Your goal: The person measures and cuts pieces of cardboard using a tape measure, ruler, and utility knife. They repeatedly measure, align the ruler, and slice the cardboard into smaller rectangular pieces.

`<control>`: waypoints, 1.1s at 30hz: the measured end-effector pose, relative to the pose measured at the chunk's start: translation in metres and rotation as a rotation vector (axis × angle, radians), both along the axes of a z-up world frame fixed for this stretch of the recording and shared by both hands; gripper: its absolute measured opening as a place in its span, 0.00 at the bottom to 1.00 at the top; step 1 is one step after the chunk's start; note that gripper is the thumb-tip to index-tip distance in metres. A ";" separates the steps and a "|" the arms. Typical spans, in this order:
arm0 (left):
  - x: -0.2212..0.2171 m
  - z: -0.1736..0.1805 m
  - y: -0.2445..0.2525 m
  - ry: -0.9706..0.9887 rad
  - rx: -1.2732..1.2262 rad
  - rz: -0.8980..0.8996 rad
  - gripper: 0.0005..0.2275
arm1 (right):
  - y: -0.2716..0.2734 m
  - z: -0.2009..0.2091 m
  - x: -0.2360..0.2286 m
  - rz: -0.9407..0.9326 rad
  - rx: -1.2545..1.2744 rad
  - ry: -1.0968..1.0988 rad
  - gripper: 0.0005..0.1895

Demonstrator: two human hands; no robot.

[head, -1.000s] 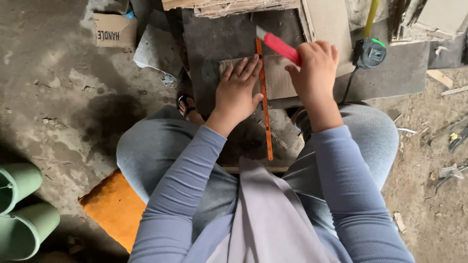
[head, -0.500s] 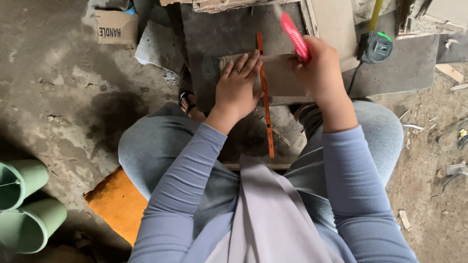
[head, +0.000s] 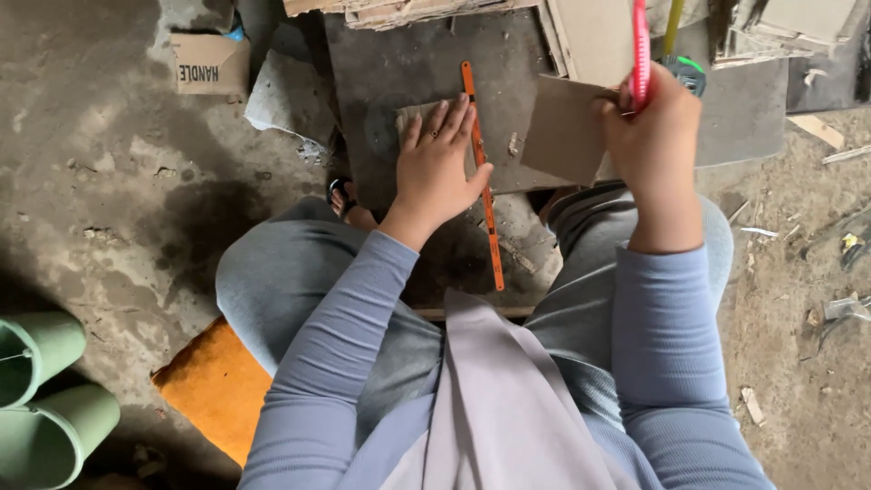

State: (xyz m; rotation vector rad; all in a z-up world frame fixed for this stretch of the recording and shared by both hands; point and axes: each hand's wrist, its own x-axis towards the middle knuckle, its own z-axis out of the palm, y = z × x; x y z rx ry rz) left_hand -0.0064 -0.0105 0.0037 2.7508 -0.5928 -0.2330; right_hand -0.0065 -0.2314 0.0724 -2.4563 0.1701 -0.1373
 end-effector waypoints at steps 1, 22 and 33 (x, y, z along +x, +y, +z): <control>-0.001 -0.002 -0.001 -0.001 0.000 0.001 0.29 | 0.001 -0.001 0.002 0.001 0.000 -0.001 0.18; 0.021 -0.022 0.058 -0.154 -0.056 0.316 0.41 | 0.032 -0.014 0.016 0.163 -0.029 -0.021 0.16; 0.021 -0.023 0.054 -0.179 -0.138 0.272 0.37 | 0.071 0.008 0.011 0.347 -0.035 0.498 0.10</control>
